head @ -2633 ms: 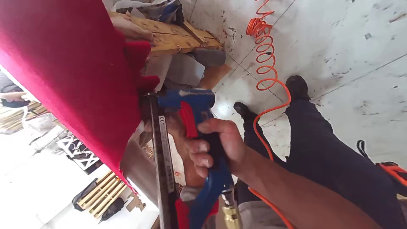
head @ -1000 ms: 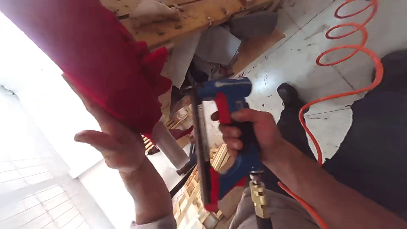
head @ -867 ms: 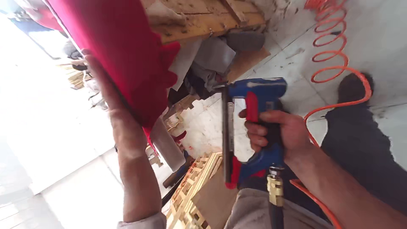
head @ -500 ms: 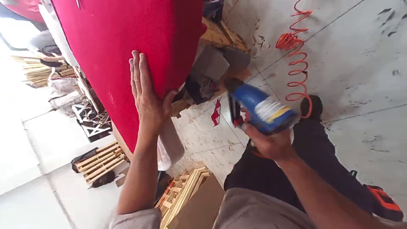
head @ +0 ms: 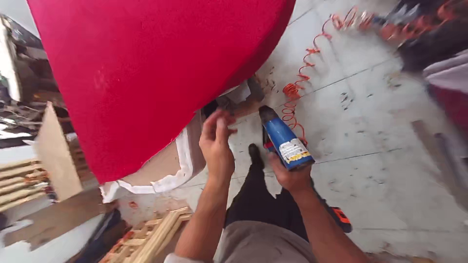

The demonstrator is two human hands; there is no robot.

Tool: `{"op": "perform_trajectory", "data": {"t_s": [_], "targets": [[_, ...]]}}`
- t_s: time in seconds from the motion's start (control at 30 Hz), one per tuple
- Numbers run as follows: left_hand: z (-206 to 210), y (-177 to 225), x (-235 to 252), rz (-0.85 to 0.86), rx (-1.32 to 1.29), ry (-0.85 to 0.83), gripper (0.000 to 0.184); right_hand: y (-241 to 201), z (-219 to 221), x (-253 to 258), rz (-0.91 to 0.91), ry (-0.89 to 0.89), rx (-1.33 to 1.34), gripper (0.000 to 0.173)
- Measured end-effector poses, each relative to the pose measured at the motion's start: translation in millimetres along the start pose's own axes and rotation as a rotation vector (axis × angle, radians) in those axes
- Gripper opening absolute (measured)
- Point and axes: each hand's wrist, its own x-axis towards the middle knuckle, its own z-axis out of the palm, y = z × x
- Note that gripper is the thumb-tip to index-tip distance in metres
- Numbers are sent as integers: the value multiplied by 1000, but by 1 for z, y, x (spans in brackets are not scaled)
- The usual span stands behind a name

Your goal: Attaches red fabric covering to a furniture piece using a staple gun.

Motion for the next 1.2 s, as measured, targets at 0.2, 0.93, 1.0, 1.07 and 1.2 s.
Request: {"op": "perform_trajectory", "data": {"t_s": [0.2,0.93,1.0,1.07,1.2], "targets": [[21,13,51,-243,-559,274,42,-53,-41,-17,-84,-97,-247,39],[9,-33,73,-147,-52,151,37,-130,101,33,-342,-209,-949,47],[-11,3,66,-177,-80,101,37,-139,101,31,-313,-223,-973,44],[-12,-2,63,-24,-156,133,34,-153,93,30,-321,-263,-1048,45],[-3,-22,65,46,-232,107,32,-205,62,15,-321,-300,-1189,46]]}}
